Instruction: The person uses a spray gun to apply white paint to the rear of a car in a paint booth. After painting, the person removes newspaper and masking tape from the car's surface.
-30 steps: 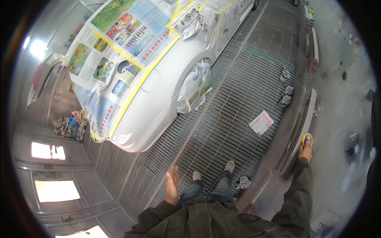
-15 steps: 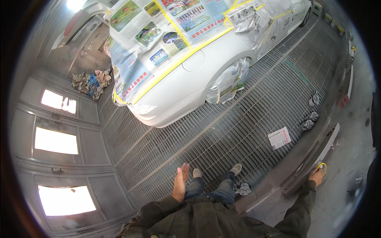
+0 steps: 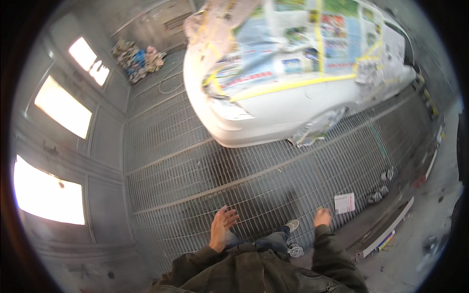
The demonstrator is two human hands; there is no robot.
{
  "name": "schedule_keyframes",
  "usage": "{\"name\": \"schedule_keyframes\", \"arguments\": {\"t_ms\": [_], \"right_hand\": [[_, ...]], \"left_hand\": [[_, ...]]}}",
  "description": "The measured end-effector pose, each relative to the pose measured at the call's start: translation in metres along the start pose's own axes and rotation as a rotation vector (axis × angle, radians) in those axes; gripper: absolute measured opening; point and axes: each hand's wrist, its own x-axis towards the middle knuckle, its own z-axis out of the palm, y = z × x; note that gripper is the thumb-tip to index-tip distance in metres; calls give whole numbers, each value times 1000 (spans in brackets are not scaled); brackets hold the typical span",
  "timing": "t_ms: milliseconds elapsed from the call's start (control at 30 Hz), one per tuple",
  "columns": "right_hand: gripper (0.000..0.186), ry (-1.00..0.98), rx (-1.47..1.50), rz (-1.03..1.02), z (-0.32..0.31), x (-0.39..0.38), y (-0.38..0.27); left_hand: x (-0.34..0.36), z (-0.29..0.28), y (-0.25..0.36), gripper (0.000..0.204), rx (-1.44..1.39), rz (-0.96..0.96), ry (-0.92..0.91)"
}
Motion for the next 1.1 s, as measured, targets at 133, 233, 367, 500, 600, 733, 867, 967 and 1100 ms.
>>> {"name": "schedule_keyframes", "arguments": {"t_ms": [133,233,367,500,600,733,867,967,1100], "right_hand": [[50,-499,-71,-301,115,-97,-154],[52,-481,-163,-871,159,-159,-246],[45,-635,108,-853,150,-211,-410],[40,-1068,688,-365,159,-234,-565],[31,-1261,939,-401,147,-265,-697],[28,-1282,981,-756,171,-288,-856],[30,-1262,920,-965,209,-301,-1003],[28,-1249,893,-1090,221,-298,-1122],[24,-1331,893,-1007,243,-285,-1234]], "left_hand": [[-14,-145,15,42,-241,59,276],[-32,-233,42,35,-254,167,443],[-36,-339,62,30,-377,278,635],[3,-415,75,31,-486,300,750],[38,-474,118,35,-493,270,788],[116,-565,183,41,-416,290,824],[185,-653,272,45,-335,274,882],[245,-708,349,45,-293,317,888],[330,-775,438,48,-239,376,875]]}}
